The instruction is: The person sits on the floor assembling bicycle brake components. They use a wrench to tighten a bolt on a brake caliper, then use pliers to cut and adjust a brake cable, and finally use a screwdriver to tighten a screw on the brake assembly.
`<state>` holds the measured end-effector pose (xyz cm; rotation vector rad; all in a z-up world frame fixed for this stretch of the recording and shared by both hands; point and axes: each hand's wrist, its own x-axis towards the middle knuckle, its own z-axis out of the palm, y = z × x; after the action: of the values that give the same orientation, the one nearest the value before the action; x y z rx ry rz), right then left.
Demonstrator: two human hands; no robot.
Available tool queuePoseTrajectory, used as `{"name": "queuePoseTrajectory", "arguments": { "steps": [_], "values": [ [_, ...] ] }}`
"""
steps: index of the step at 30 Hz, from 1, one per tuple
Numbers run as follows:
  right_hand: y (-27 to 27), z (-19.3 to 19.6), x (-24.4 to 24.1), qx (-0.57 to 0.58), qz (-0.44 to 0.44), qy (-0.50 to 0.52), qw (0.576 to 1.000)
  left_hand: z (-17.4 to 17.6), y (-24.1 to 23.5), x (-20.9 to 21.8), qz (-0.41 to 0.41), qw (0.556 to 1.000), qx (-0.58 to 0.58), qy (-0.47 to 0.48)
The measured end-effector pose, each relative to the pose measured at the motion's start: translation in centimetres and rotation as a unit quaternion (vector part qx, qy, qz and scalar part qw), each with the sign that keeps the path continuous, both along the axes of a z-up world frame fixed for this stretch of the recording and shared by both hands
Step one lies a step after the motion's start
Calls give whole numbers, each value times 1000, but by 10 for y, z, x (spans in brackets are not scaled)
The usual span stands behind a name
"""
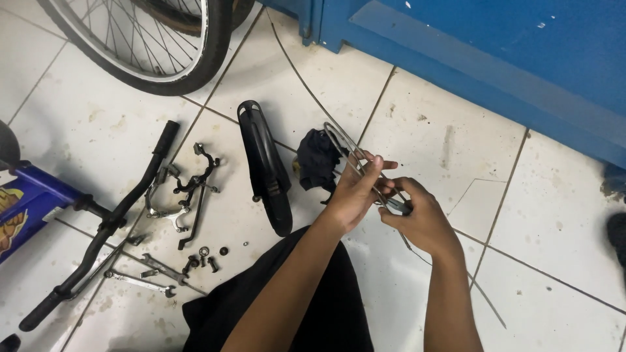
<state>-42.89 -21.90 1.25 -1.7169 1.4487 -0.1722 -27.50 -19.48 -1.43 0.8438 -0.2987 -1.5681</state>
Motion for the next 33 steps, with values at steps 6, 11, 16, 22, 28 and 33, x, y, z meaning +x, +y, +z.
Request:
{"name": "queuePoseTrajectory", "arguments": {
  "steps": [6,11,16,22,28,33],
  "values": [
    [13,15,9,-83,37,57,994,-5,-8,6,-8,989,101,-106],
    [21,10,12,-108,7,62,992,-15,-28,3,-71,968,137,-200],
    [16,-1,-4,-201,-13,81,976,2,-20,-2,-109,949,96,-279],
    [11,-13,-5,-265,20,165,950,-10,-12,-26,-51,978,74,-190],
    [4,-36,-21,-298,41,36,953,-8,-3,-32,-75,974,17,-215],
    [9,-32,-25,-346,81,31,934,21,-1,-15,-112,911,31,-397]
  ]
}}
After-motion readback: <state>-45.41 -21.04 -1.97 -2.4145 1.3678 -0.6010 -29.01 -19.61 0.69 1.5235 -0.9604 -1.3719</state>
